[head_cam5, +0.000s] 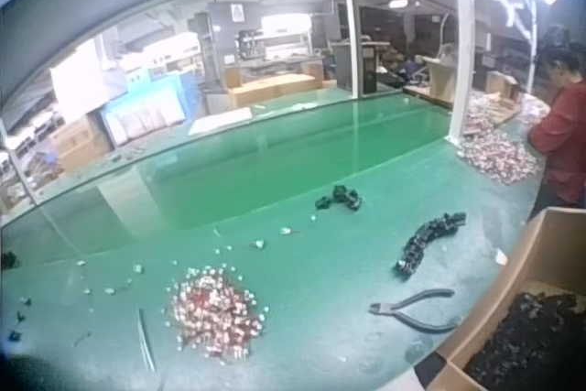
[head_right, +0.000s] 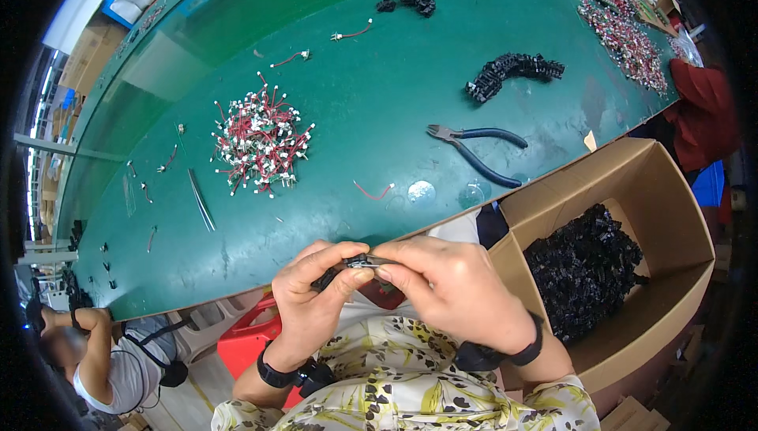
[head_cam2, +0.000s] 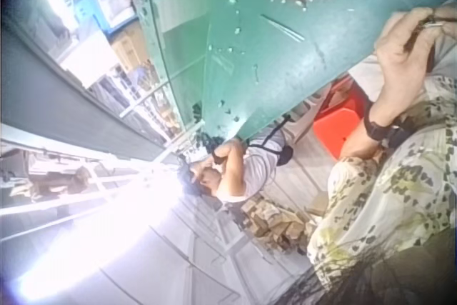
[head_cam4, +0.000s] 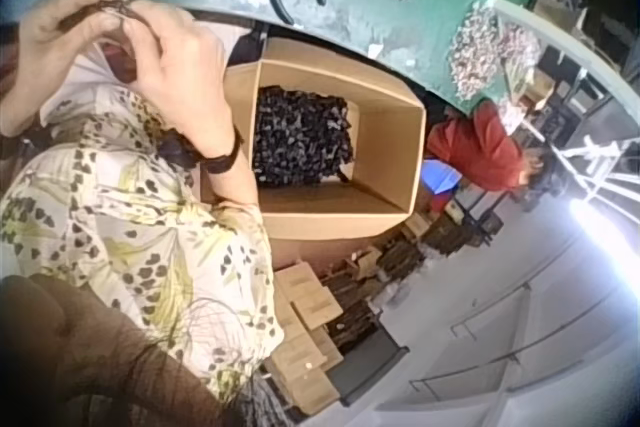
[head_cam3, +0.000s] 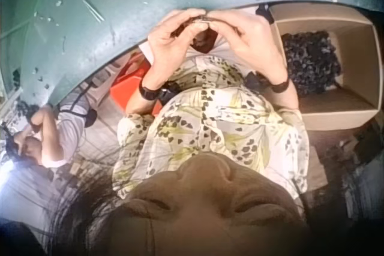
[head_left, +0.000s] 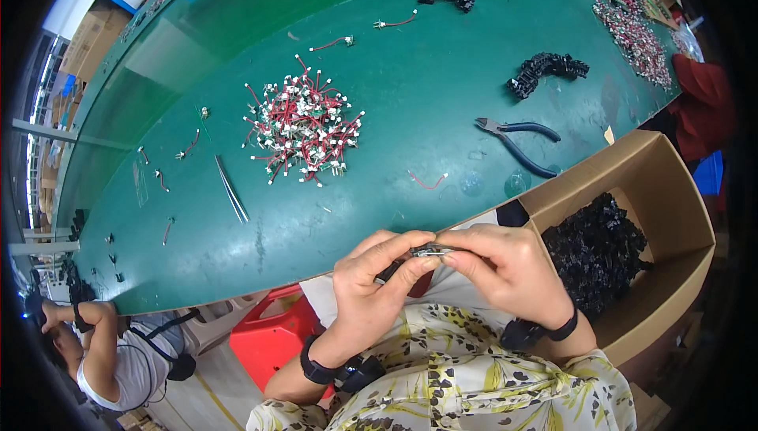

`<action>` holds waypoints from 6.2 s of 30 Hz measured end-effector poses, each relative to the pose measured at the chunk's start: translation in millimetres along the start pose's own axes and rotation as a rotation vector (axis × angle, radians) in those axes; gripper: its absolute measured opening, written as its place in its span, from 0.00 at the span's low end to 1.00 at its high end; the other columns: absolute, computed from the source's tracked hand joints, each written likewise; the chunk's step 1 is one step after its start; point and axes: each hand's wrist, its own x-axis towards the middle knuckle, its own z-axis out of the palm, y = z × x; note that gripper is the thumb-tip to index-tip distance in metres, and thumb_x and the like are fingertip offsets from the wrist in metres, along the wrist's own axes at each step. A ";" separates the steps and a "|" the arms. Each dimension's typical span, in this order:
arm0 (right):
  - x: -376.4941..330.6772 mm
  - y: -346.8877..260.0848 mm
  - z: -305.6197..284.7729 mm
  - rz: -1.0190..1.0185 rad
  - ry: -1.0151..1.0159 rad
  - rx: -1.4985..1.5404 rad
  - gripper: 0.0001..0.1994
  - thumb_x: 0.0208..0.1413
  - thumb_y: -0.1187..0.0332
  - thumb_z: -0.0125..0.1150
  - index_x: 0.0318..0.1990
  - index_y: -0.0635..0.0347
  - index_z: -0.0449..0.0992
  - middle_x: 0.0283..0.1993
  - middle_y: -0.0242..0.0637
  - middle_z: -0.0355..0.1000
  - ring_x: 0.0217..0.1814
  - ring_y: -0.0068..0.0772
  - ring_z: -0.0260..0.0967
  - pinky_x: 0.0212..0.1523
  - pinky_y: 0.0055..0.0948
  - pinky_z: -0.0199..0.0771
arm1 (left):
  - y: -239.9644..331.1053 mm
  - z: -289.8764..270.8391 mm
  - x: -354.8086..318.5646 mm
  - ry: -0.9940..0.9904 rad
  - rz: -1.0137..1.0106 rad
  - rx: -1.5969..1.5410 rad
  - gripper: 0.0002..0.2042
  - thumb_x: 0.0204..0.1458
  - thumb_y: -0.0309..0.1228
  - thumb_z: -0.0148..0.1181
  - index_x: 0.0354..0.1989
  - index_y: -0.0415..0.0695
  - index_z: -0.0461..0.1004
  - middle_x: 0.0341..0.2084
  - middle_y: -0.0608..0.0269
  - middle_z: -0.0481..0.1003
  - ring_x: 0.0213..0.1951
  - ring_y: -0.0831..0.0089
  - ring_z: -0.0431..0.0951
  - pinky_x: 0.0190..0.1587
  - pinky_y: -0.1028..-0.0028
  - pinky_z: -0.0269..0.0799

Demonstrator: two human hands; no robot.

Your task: The person assembles small electronic components by inserting red and white wires into black plastic housings. They use tweezers to manipulate the wires and a pair of pliers to secure the connections. The process is repeated for multiple units, with finished assemblies placed on the table.

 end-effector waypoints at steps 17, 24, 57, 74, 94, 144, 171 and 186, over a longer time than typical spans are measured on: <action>0.8 1.8 -3.6 -0.074 0.009 -0.094 0.09 0.55 0.71 0.62 0.43 0.58 0.79 0.30 0.38 0.76 0.28 0.40 0.75 0.26 0.32 0.73 | 3.0 0.1 -6.7 0.016 -0.137 -0.107 0.12 0.49 0.22 0.66 0.44 0.39 0.79 0.36 0.61 0.79 0.33 0.78 0.76 0.37 0.80 0.71; 0.4 4.9 9.9 -0.109 0.121 -0.215 0.09 0.52 0.70 0.63 0.42 0.56 0.79 0.28 0.36 0.74 0.22 0.37 0.73 0.21 0.31 0.71 | 2.3 4.6 -4.1 0.099 -0.021 0.064 0.11 0.49 0.20 0.66 0.43 0.37 0.79 0.34 0.58 0.80 0.35 0.74 0.79 0.39 0.77 0.74; 13.2 -13.0 -3.3 -0.200 -0.082 -0.254 0.08 0.56 0.65 0.61 0.40 0.56 0.78 0.28 0.38 0.75 0.25 0.42 0.74 0.25 0.36 0.72 | 0.8 -11.3 -16.7 0.061 -0.130 -0.142 0.15 0.48 0.21 0.67 0.46 0.41 0.79 0.39 0.62 0.78 0.36 0.78 0.76 0.39 0.80 0.71; 25.9 -10.8 -22.6 -0.219 -0.255 -0.330 0.07 0.54 0.69 0.62 0.39 0.59 0.77 0.28 0.37 0.73 0.29 0.42 0.74 0.28 0.35 0.72 | 1.9 -8.0 -8.9 0.019 -0.063 -0.075 0.12 0.49 0.19 0.65 0.43 0.40 0.80 0.36 0.60 0.80 0.38 0.74 0.78 0.40 0.77 0.73; 28.2 2.0 2.9 -0.295 0.009 -0.398 0.07 0.51 0.69 0.63 0.37 0.58 0.77 0.26 0.34 0.72 0.24 0.37 0.74 0.23 0.32 0.71 | 3.7 0.6 0.4 0.181 0.031 0.102 0.11 0.49 0.18 0.65 0.42 0.38 0.79 0.35 0.60 0.78 0.30 0.79 0.76 0.33 0.79 0.72; 32.8 -16.1 -14.6 -0.194 -0.175 -0.302 0.06 0.56 0.66 0.59 0.37 0.57 0.76 0.29 0.37 0.75 0.28 0.42 0.75 0.25 0.37 0.72 | 1.6 -13.6 1.8 0.044 0.081 0.005 0.11 0.48 0.21 0.67 0.42 0.39 0.79 0.38 0.59 0.77 0.39 0.74 0.75 0.42 0.76 0.72; 34.6 -16.7 -9.6 -0.055 -0.094 -0.100 0.09 0.56 0.69 0.62 0.43 0.62 0.77 0.34 0.40 0.76 0.30 0.32 0.74 0.27 0.27 0.71 | 6.5 -152.7 -25.6 0.676 -0.198 0.070 0.15 0.56 0.26 0.61 0.53 0.42 0.75 0.39 0.66 0.76 0.24 0.86 0.68 0.25 0.83 0.66; 24.8 -38.6 45.0 -0.075 -0.046 0.212 0.14 0.47 0.75 0.71 0.43 0.63 0.79 0.30 0.31 0.72 0.24 0.15 0.57 0.23 0.19 0.60 | 3.6 -66.9 -14.7 -0.090 -0.398 -1.407 0.25 0.61 0.29 0.50 0.66 0.36 0.54 0.48 0.54 0.70 0.47 0.63 0.74 0.55 0.67 0.71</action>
